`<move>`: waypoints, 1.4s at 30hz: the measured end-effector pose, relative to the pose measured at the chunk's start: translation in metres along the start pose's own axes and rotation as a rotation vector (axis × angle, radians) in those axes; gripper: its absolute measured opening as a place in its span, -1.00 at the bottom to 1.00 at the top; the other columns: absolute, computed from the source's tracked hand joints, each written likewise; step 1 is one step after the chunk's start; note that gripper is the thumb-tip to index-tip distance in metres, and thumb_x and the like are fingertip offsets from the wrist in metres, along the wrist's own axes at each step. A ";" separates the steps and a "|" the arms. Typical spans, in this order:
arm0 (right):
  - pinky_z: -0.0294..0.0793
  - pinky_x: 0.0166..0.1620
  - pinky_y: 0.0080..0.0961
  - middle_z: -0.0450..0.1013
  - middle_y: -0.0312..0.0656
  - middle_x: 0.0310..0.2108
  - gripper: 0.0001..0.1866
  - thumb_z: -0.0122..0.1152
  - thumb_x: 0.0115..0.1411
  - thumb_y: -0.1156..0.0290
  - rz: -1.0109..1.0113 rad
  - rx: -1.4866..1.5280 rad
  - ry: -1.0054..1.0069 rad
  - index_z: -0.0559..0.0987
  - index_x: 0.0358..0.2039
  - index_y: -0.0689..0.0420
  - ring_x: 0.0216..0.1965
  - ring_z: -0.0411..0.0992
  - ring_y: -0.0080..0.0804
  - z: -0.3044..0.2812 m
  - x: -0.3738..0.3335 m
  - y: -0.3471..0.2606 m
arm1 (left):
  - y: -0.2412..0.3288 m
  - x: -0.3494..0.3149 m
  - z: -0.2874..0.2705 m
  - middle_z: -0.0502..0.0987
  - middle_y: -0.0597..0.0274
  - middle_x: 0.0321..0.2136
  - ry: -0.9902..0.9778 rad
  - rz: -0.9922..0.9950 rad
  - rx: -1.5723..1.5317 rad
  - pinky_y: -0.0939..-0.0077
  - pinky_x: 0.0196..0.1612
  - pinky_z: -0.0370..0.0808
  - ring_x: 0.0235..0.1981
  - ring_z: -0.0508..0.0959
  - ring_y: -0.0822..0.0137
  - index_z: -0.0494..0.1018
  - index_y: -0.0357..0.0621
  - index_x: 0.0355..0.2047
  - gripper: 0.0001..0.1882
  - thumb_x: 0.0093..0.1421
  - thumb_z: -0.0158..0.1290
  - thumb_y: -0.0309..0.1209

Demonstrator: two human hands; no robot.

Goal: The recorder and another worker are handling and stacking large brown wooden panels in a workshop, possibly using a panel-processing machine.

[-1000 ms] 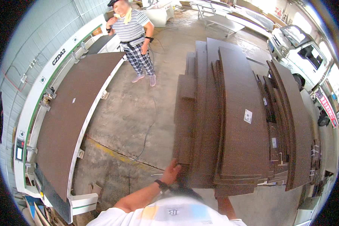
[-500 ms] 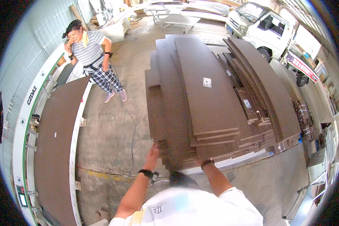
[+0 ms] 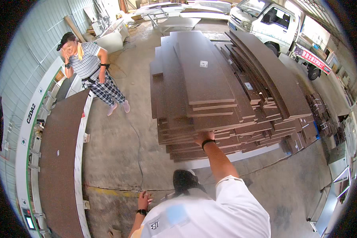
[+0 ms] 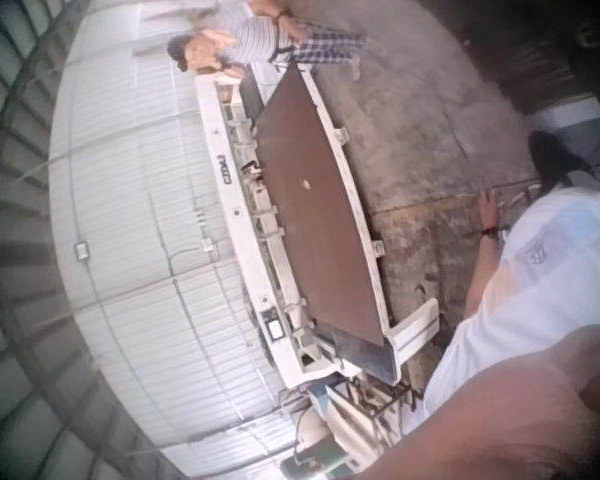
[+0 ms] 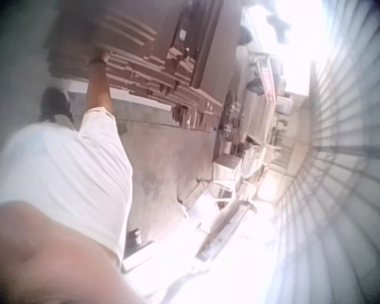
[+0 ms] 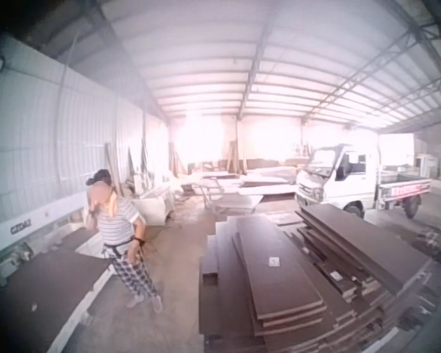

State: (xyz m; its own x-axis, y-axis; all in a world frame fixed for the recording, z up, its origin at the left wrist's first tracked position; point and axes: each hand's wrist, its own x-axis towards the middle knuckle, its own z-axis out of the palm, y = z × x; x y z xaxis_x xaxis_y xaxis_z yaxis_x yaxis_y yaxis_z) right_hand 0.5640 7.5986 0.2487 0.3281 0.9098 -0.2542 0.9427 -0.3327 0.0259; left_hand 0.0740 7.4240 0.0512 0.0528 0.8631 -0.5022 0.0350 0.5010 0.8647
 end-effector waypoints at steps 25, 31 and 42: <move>0.05 0.17 -0.02 0.28 0.13 0.04 -0.16 -0.04 0.02 -0.25 -0.031 -0.024 0.028 0.35 0.02 0.31 0.08 0.22 0.06 -0.048 0.253 -0.027 | 0.049 0.007 0.045 0.51 0.08 -0.20 0.046 -0.387 0.087 0.54 -0.42 0.47 -0.40 0.58 0.29 0.21 -0.21 0.07 -0.51 0.16 -0.07 -0.26; -0.04 0.23 -0.05 0.01 0.13 0.21 -0.10 0.09 -0.03 -0.11 0.052 0.095 0.008 0.13 0.17 0.27 0.21 0.00 0.09 -0.068 0.301 -0.019 | 0.071 0.008 0.067 0.53 0.13 -0.33 0.131 -0.420 0.014 0.52 -0.44 0.46 -0.42 0.52 0.39 0.31 -0.24 -0.05 -0.62 0.17 -0.09 -0.30; -0.05 0.25 -0.10 -0.01 -0.03 0.24 -0.07 0.08 0.00 -0.17 0.060 0.102 -0.040 0.03 0.23 0.15 0.23 -0.01 -0.07 -0.084 0.413 -0.017 | 0.076 0.051 0.087 0.51 0.05 -0.18 0.125 -0.524 -0.050 0.52 -0.42 0.46 -0.39 0.57 0.29 0.18 -0.20 0.09 -0.48 0.18 -0.04 -0.21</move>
State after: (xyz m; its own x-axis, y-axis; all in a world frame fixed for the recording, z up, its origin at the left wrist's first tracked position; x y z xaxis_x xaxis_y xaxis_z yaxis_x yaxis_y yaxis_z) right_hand 0.6882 8.0012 0.2241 0.3793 0.8775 -0.2934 0.9096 -0.4117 -0.0555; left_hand 0.1663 7.5006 0.0908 -0.0778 0.4964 -0.8646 -0.0229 0.8661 0.4994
